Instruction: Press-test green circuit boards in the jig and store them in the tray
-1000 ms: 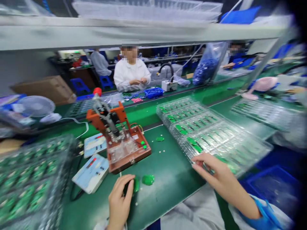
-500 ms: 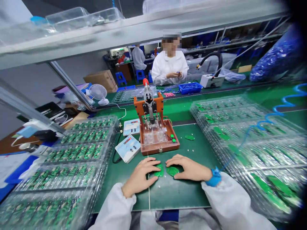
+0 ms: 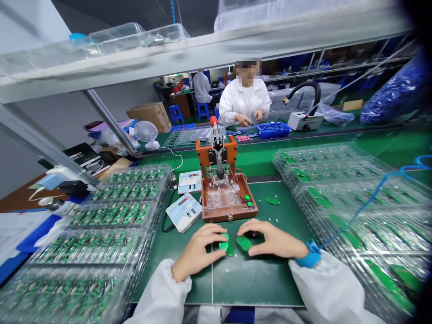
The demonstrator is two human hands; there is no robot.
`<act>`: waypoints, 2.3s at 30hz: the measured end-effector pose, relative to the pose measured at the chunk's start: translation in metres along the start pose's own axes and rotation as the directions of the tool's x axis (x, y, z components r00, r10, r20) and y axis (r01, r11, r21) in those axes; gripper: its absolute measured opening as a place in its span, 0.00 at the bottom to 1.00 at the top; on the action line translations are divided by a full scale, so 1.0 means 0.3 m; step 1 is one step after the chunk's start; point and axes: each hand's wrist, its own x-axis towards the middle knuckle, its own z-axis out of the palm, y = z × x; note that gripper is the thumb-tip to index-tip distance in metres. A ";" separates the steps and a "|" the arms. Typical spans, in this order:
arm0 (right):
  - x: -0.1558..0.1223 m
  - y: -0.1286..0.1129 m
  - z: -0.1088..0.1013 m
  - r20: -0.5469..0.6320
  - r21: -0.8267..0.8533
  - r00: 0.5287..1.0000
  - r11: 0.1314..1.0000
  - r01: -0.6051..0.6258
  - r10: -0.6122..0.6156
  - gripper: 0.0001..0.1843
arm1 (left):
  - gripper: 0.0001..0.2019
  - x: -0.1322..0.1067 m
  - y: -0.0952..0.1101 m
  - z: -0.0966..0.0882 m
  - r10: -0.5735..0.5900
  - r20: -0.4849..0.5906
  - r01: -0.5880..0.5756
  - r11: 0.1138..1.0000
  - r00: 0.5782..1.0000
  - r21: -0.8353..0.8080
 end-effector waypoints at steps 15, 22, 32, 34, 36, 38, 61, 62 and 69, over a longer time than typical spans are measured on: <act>0.299 0.094 -0.062 -0.455 -0.510 0.844 0.860 0.014 -0.284 0.13 | 0.07 0.269 -0.120 -0.120 0.022 -0.270 0.007 0.994 0.963 0.109; 0.266 0.073 -0.042 -0.428 -0.574 0.842 0.818 0.029 -0.330 0.12 | 0.06 0.253 -0.110 -0.105 0.061 -0.265 -0.023 0.989 0.962 0.144; 0.250 0.034 -0.017 -0.403 -0.625 0.844 0.780 0.029 -0.355 0.11 | 0.10 0.220 -0.111 -0.029 0.138 -0.363 -0.010 0.942 0.921 0.334; 0.252 0.019 -0.009 -0.417 -0.620 0.837 0.784 0.023 -0.354 0.10 | 0.10 0.218 -0.113 -0.016 0.155 -0.376 -0.009 0.932 0.913 0.363; 0.246 -0.007 0.016 -0.462 -0.597 0.817 0.802 0.000 -0.345 0.09 | 0.11 0.214 -0.117 -0.004 0.161 -0.410 0.007 0.925 0.898 0.380; 0.232 -0.043 0.066 -0.582 -0.529 0.755 0.846 -0.070 -0.302 0.10 | 0.12 0.210 -0.121 0.005 0.176 -0.459 0.012 0.926 0.871 0.378; 0.020 -0.140 0.274 -0.696 -0.199 0.717 0.972 -0.125 -0.051 0.07 | 0.03 0.187 -0.056 0.029 0.384 -0.517 -0.212 0.908 0.765 0.360; -0.007 -0.122 0.257 -0.710 -0.199 0.703 0.969 -0.144 -0.041 0.08 | 0.04 0.185 -0.056 0.031 0.380 -0.522 -0.212 0.911 0.764 0.353; -0.183 0.039 0.150 -0.823 -0.218 0.568 0.929 -0.298 -0.011 0.08 | 0.04 0.185 -0.069 0.028 0.313 -0.542 -0.157 0.936 0.780 0.314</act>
